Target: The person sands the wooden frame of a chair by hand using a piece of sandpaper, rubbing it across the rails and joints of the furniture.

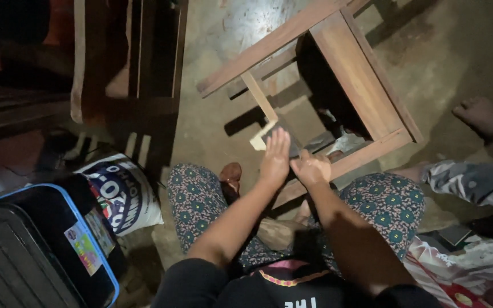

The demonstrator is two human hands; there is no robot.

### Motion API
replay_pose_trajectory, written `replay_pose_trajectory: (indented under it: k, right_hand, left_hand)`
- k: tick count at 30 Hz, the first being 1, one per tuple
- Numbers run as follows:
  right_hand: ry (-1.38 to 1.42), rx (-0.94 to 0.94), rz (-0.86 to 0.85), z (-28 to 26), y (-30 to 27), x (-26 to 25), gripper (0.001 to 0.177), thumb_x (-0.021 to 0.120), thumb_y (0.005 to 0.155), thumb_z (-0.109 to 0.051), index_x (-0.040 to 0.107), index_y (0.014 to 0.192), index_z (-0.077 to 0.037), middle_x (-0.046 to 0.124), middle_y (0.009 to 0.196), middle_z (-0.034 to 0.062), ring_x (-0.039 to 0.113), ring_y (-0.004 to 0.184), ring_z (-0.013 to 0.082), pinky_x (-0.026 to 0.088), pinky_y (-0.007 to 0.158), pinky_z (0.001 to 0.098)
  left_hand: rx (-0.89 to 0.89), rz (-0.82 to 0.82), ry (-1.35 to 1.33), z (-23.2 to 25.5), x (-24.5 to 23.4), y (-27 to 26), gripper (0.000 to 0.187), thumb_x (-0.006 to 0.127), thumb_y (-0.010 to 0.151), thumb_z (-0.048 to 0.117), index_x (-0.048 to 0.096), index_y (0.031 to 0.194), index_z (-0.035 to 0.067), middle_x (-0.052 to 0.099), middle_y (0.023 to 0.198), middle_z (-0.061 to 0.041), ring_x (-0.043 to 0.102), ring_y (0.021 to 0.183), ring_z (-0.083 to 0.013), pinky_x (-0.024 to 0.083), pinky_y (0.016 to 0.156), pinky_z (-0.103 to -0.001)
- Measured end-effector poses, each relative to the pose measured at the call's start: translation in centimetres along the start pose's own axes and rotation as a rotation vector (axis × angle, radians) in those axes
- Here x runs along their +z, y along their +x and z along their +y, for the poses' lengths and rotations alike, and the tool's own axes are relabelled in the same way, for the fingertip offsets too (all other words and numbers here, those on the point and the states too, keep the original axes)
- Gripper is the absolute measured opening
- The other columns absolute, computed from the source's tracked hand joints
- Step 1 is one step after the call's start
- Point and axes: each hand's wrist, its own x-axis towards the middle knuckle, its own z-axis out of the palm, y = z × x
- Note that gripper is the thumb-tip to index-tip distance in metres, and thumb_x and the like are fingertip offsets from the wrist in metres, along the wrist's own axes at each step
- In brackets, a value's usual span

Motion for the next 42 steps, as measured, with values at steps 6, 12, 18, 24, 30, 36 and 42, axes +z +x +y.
replay_pose_trajectory:
  k: [6, 12, 18, 24, 30, 36, 42]
  right_hand:
    - [-0.056, -0.144, 0.483, -0.2, -0.7, -0.8, 0.055, 0.054, 0.097, -0.068, 0.058, 0.074, -0.018, 0.067, 0.059, 0.0039, 0.072, 0.060, 0.0248, 0.054, 0.065, 0.0396]
    - [-0.006, -0.059, 0.353, 0.3, -0.4, 1.7, 0.058, 0.048, 0.094, -0.073, 0.062, 0.084, -0.018, 0.073, 0.067, 0.0083, 0.076, 0.070, 0.0311, 0.054, 0.073, 0.0436]
    - [-0.040, -0.013, 0.078, 0.1, -0.3, 1.2, 0.057, 0.045, 0.092, -0.074, 0.058, 0.099, -0.018, 0.079, 0.083, 0.0067, 0.078, 0.090, 0.0285, 0.052, 0.088, 0.0420]
    - [-0.054, -0.103, 0.411, -0.6, -1.1, -0.1, 0.059, 0.044, 0.096, -0.074, 0.059, 0.084, -0.018, 0.073, 0.066, 0.0077, 0.076, 0.067, 0.0307, 0.054, 0.075, 0.0442]
    - [0.046, 0.042, -0.063, 0.8, 0.6, 3.8, 0.059, 0.044, 0.091, -0.077, 0.056, 0.102, -0.020, 0.079, 0.089, 0.0038, 0.076, 0.095, 0.0283, 0.050, 0.096, 0.0430]
    - [-0.004, 0.021, -0.031, -0.4, -0.4, -1.5, 0.068, 0.030, 0.100, -0.075, 0.062, 0.099, -0.016, 0.080, 0.088, 0.0107, 0.078, 0.091, 0.0325, 0.051, 0.087, 0.0433]
    - [-0.004, -0.057, 0.295, 0.4, 0.2, 2.6, 0.062, 0.041, 0.096, -0.075, 0.060, 0.087, -0.017, 0.077, 0.076, 0.0096, 0.077, 0.078, 0.0325, 0.052, 0.078, 0.0445]
  left_hand:
    - [-0.103, 0.170, 0.440, -7.7, 4.1, 9.0, 0.055, 0.032, 0.109, 0.010, 0.031, 0.164, -0.001, 0.033, 0.170, -0.020, 0.036, 0.155, -0.0373, 0.022, 0.129, -0.053]
    - [-0.137, 0.022, 0.270, -3.1, 0.7, 3.4, 0.054, 0.037, 0.105, 0.002, 0.039, 0.158, -0.003, 0.039, 0.165, -0.026, 0.042, 0.150, -0.0396, 0.030, 0.125, -0.051]
    - [0.255, 0.108, -0.163, -2.9, -0.5, 1.2, 0.061, 0.049, 0.092, -0.003, 0.047, 0.153, -0.005, 0.042, 0.162, -0.029, 0.040, 0.151, -0.0478, 0.026, 0.127, -0.061]
    - [-0.157, 0.088, -0.032, -7.1, -0.7, 10.0, 0.059, 0.048, 0.101, 0.008, 0.041, 0.159, -0.001, 0.029, 0.171, -0.024, 0.028, 0.160, -0.0398, 0.020, 0.133, -0.053]
    - [0.154, 0.120, -0.118, -0.3, 1.0, -1.5, 0.068, 0.055, 0.091, 0.002, 0.041, 0.157, -0.005, 0.038, 0.165, -0.032, 0.040, 0.151, -0.0505, 0.029, 0.127, -0.059]
    - [0.092, 0.017, 0.389, -7.0, 0.7, 9.8, 0.059, 0.040, 0.104, 0.005, 0.035, 0.162, 0.003, 0.038, 0.168, -0.020, 0.035, 0.155, -0.0372, 0.019, 0.130, -0.056]
    - [-0.159, -0.134, 0.143, -0.9, -1.5, 3.7, 0.080, 0.062, 0.097, 0.007, 0.023, 0.166, -0.003, 0.023, 0.173, -0.026, 0.028, 0.159, -0.0405, 0.019, 0.130, -0.055]
